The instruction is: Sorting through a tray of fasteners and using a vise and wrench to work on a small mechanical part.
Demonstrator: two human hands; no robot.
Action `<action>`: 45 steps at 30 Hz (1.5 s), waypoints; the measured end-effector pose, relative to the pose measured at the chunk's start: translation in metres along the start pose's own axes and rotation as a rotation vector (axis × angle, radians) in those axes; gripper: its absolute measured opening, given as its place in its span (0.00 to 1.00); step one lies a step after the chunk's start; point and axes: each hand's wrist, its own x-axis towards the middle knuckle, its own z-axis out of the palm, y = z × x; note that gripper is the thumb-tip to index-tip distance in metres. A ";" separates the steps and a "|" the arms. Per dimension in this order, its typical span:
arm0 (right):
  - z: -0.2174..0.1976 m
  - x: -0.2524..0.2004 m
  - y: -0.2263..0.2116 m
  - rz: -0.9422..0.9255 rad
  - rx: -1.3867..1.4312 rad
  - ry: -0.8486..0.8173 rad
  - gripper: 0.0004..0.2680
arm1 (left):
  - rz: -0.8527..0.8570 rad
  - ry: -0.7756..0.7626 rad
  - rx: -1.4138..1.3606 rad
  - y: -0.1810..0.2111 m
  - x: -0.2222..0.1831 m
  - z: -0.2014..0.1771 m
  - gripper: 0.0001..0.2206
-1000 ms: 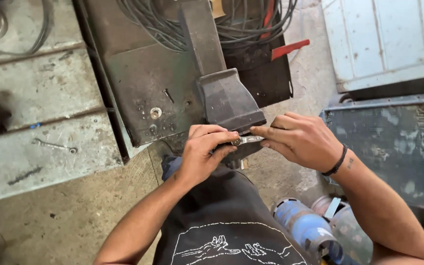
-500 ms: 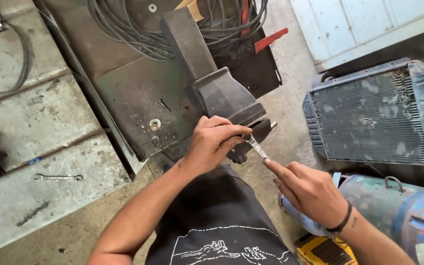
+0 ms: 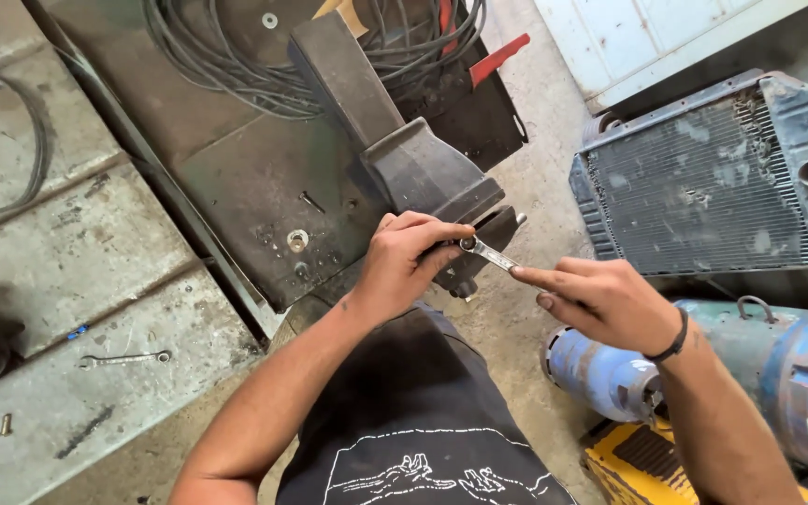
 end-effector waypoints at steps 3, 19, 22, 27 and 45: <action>-0.003 0.003 0.013 0.037 0.100 -0.014 0.12 | -0.007 -0.002 0.004 0.001 0.003 -0.002 0.11; 0.037 0.004 -0.062 -0.176 -0.231 -0.174 0.23 | -0.009 -0.111 0.135 0.001 0.000 -0.004 0.11; 0.044 0.022 -0.069 -0.347 -0.495 -0.343 0.37 | 0.004 -0.096 0.116 0.000 0.000 -0.005 0.10; 0.065 0.064 -0.098 -0.773 -0.765 -0.044 0.10 | 0.153 -0.008 0.184 0.001 -0.005 -0.004 0.11; -0.028 0.127 0.081 0.072 -0.383 0.236 0.14 | 0.023 0.097 0.290 -0.003 -0.017 0.020 0.09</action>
